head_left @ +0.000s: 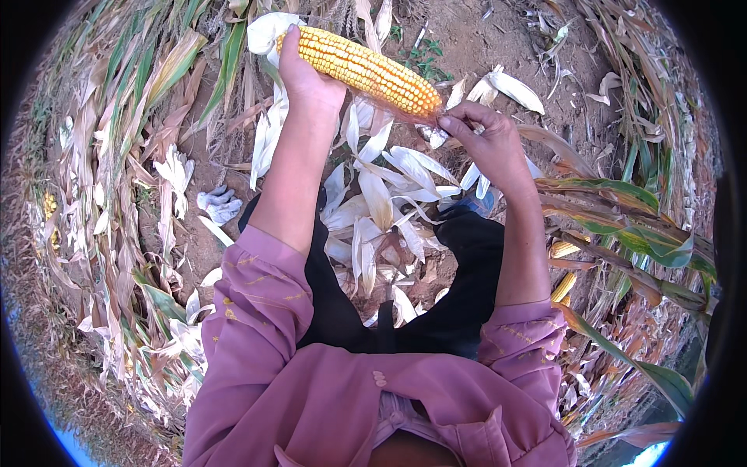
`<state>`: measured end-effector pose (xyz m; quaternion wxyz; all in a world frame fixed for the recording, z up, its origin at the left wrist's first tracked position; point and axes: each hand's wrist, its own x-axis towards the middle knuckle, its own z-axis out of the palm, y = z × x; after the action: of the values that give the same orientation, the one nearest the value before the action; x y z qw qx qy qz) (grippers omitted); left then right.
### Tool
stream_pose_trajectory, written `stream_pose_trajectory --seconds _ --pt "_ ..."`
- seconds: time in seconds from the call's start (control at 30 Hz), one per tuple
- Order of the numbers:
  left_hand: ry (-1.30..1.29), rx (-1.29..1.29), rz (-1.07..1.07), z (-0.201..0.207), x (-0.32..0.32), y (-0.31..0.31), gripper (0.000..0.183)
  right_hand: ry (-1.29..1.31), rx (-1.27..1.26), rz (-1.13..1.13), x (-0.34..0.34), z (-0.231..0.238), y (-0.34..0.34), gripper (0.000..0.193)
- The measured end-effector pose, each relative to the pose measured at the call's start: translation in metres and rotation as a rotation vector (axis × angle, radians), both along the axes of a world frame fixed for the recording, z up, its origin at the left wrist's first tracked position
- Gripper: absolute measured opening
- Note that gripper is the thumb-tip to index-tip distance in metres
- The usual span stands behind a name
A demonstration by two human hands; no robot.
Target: The person sits on the ground in a cornfield and shucks corn cobs by hand, removing husks and silk. Shucked cobs are placed in a growing pile to the right, while husks are discarded on the ground.
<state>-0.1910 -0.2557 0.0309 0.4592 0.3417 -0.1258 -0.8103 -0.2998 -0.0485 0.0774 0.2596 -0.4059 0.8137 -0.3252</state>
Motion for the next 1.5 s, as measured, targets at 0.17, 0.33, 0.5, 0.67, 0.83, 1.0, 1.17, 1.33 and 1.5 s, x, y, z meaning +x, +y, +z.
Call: stream_pose_trajectory --seconds 0.17,0.33,0.5,0.67,0.83,1.0,1.17,1.33,1.5 --pt "0.01 -0.022 0.002 -0.007 -0.002 -0.001 0.038 0.016 0.068 0.004 -0.007 -0.009 0.004 0.014" --pt "0.028 -0.039 -0.018 0.002 -0.001 0.006 0.042 0.146 0.215 0.053 -0.005 0.001 0.003 0.021" --pt "0.035 -0.035 -0.007 -0.005 -0.001 0.001 0.043 0.367 0.417 0.101 -0.008 0.0 0.01 0.02" --pt "0.041 -0.017 0.005 -0.009 0.005 -0.013 0.041 0.419 0.48 0.054 -0.016 -0.006 0.02 0.02" --pt "0.005 -0.032 0.022 -0.007 0.003 -0.009 0.042 0.307 0.174 0.031 -0.018 -0.011 0.015 0.039" --pt "0.028 -0.004 -0.001 -0.006 -0.001 -0.006 0.044 -0.055 -0.109 0.02 -0.002 -0.018 0.002 0.044" --pt "0.02 0.026 -0.032 0.0 0.001 -0.001 0.045 -0.104 0.026 -0.02 0.006 -0.003 -0.006 0.028" --pt "0.022 -0.02 -0.027 -0.006 0.002 -0.005 0.046 0.19 0.068 0.101 0.002 -0.015 0.005 0.018" --pt "0.021 -0.006 -0.022 -0.001 0.004 -0.003 0.047 0.446 0.53 0.312 0.006 -0.019 0.011 0.018"
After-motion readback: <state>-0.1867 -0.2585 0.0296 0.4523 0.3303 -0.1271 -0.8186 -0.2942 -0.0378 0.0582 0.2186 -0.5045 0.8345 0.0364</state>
